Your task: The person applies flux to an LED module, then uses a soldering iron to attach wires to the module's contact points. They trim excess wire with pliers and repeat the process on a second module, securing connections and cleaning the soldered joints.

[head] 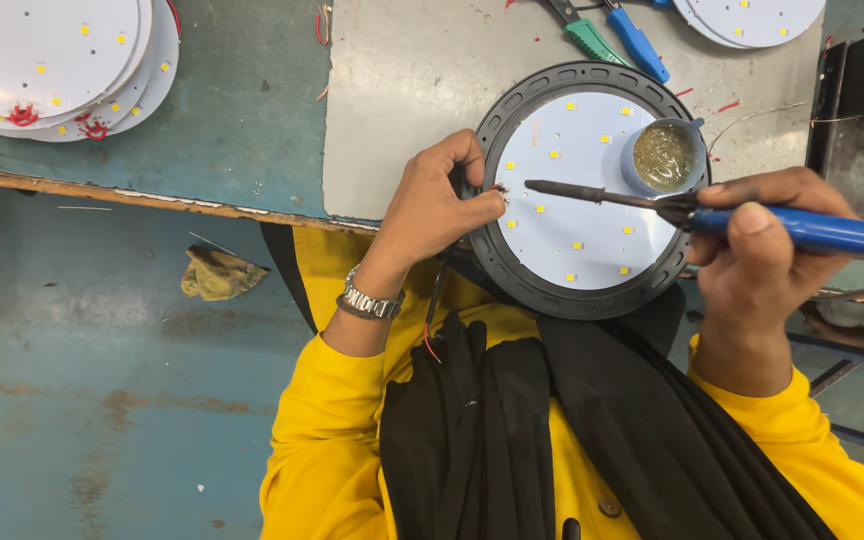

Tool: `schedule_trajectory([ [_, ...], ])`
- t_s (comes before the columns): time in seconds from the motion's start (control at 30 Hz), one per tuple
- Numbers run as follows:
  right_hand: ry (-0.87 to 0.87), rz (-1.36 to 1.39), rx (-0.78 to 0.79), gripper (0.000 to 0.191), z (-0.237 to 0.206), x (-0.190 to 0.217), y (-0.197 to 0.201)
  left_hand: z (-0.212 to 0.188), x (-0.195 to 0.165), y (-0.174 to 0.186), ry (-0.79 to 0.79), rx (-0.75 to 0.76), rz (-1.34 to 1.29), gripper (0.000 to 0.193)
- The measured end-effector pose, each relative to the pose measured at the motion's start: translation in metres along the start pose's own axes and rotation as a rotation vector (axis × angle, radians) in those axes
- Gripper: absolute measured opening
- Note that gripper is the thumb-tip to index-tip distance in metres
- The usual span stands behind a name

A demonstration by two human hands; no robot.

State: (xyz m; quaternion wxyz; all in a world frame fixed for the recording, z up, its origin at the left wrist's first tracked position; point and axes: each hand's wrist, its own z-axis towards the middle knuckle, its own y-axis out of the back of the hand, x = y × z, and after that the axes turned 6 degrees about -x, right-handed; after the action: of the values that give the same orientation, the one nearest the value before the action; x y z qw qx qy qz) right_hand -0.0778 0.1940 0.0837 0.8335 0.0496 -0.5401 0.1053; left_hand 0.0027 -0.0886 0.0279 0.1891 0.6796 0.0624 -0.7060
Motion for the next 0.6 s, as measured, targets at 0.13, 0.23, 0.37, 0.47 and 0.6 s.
schedule_trajectory([
  [0.13,0.05,0.008,-0.055,0.027,0.0,-0.009,0.024,0.0,0.002,0.0,-0.012,0.005,-0.018,0.032],
  [0.23,0.05,0.017,-0.142,0.028,-0.001,-0.02,0.058,-0.002,0.007,-0.001,0.0,0.01,-0.001,0.031],
  [0.37,-0.012,-0.041,-0.299,0.027,-0.002,-0.046,0.137,-0.002,0.017,-0.005,-0.142,-0.005,-0.023,0.03],
  [0.47,-0.085,-0.122,-0.463,0.025,-0.002,-0.066,0.223,-0.006,0.02,-0.006,-0.059,0.013,0.008,0.032],
  [0.6,-0.18,-0.192,-0.713,0.024,-0.001,-0.085,0.335,-0.012,0.014,-0.007,0.006,0.019,-0.014,0.028],
])
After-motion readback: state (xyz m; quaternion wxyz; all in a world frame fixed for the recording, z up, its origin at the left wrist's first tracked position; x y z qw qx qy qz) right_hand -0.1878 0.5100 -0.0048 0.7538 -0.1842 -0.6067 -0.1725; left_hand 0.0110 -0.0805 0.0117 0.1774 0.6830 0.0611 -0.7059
